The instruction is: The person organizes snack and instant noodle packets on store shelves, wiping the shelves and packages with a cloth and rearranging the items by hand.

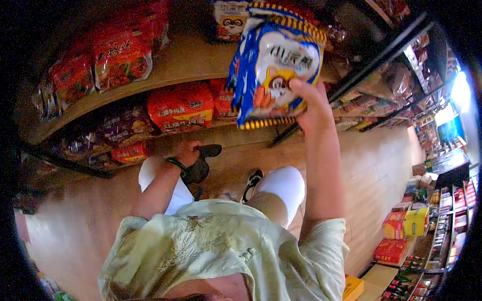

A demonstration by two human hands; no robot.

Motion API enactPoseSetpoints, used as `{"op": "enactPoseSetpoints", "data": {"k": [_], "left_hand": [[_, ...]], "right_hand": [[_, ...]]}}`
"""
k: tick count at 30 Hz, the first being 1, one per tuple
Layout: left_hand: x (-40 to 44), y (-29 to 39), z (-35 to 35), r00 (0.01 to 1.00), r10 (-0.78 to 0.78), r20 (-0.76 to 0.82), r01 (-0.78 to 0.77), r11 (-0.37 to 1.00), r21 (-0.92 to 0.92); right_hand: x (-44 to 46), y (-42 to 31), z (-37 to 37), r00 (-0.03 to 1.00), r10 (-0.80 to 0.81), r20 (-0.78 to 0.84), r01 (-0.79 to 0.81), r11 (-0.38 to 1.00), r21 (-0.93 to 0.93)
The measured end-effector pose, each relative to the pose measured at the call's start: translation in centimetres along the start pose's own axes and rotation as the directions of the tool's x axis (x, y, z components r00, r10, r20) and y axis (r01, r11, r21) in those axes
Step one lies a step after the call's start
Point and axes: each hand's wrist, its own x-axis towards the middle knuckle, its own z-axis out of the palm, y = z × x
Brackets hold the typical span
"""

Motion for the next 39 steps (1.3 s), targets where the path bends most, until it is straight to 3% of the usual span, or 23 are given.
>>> {"op": "enactPoseSetpoints", "data": {"k": [1,4,7,9,10,13,15,17,19,21,23,25,28,30,33,35,36,39], "left_hand": [[0.0,0.5,-0.2,1.0,-0.005,-0.014,0.005,1.0,-0.015],[0.2,1.3,-0.7,0.998,-0.007,0.066,0.014,0.993,-0.115],[-0.4,2.3,-1.5,0.995,0.096,-0.015,-0.096,0.995,-0.001],[-1.2,4.4,-3.9,0.98,0.051,0.195,-0.073,0.992,0.108],[-1.4,4.9,-4.5,0.98,0.045,0.194,-0.066,0.992,0.106],[-1.5,4.6,-4.4,0.953,0.105,0.283,-0.177,0.954,0.24],[-1.4,3.3,-3.0,0.95,0.226,0.216,-0.273,0.936,0.223],[-0.9,3.3,-2.6,0.943,0.177,0.282,-0.252,0.932,0.261],[-0.8,3.3,-2.5,0.931,0.122,0.343,-0.233,0.925,0.302],[-0.7,2.2,-1.5,0.929,0.19,0.318,-0.265,0.94,0.213],[-0.4,1.6,-0.7,0.92,0.187,0.346,-0.27,0.94,0.21],[-0.2,0.9,0.0,0.91,0.185,0.371,-0.276,0.938,0.209],[-0.3,1.4,-0.5,0.918,0.276,0.285,-0.338,0.921,0.196],[-0.6,3.6,-2.2,0.901,0.106,0.421,-0.243,0.927,0.285],[-0.8,1.9,-0.9,0.92,0.229,0.318,-0.313,0.918,0.245],[-0.8,1.8,-0.9,0.917,0.231,0.325,-0.312,0.924,0.223],[-0.9,2.1,-1.1,0.916,0.23,0.328,-0.304,0.932,0.198],[-0.8,2.4,-1.4,0.915,0.19,0.356,-0.283,0.931,0.23]], "right_hand": [[1.4,-0.3,0.9,0.997,-0.01,-0.077,0.008,1.0,-0.024],[6.7,0.3,2.0,0.998,0.055,-0.004,-0.055,0.996,0.072],[9.2,1.0,3.7,0.998,0.059,0.017,-0.058,0.997,-0.045],[10.2,1.7,4.5,0.997,0.061,-0.04,-0.065,0.99,-0.125],[10.4,2.1,4.8,0.997,0.066,-0.037,-0.071,0.99,-0.124],[10.7,2.9,5.1,0.997,-0.028,-0.079,-0.003,0.93,-0.367],[10.8,3.0,4.6,1.0,-0.013,0.005,0.014,0.902,-0.432],[10.1,2.9,4.8,0.989,-0.147,-0.027,0.077,0.658,-0.749],[10.3,3.4,3.9,0.982,-0.186,0.018,0.135,0.643,-0.754],[10.0,4.1,3.0,0.972,-0.228,0.061,0.194,0.627,-0.755],[8.9,4.5,2.8,0.912,-0.407,0.049,0.192,0.318,-0.929],[7.6,5.1,3.8,0.888,-0.451,0.09,0.286,0.388,-0.876],[6.3,6.1,4.8,0.809,-0.528,0.26,0.304,-0.004,-0.953],[6.4,6.5,5.0,0.821,-0.517,0.241,0.299,0.03,-0.954],[7.4,7.0,5.2,0.809,-0.529,0.258,0.32,0.028,-0.947],[7.8,7.2,5.5,0.827,-0.504,0.247,0.267,-0.035,-0.963],[8.0,7.0,5.7,0.894,-0.412,0.179,0.198,0.004,-0.98],[8.0,7.2,5.6,0.889,-0.421,0.182,0.221,0.045,-0.974]]}}
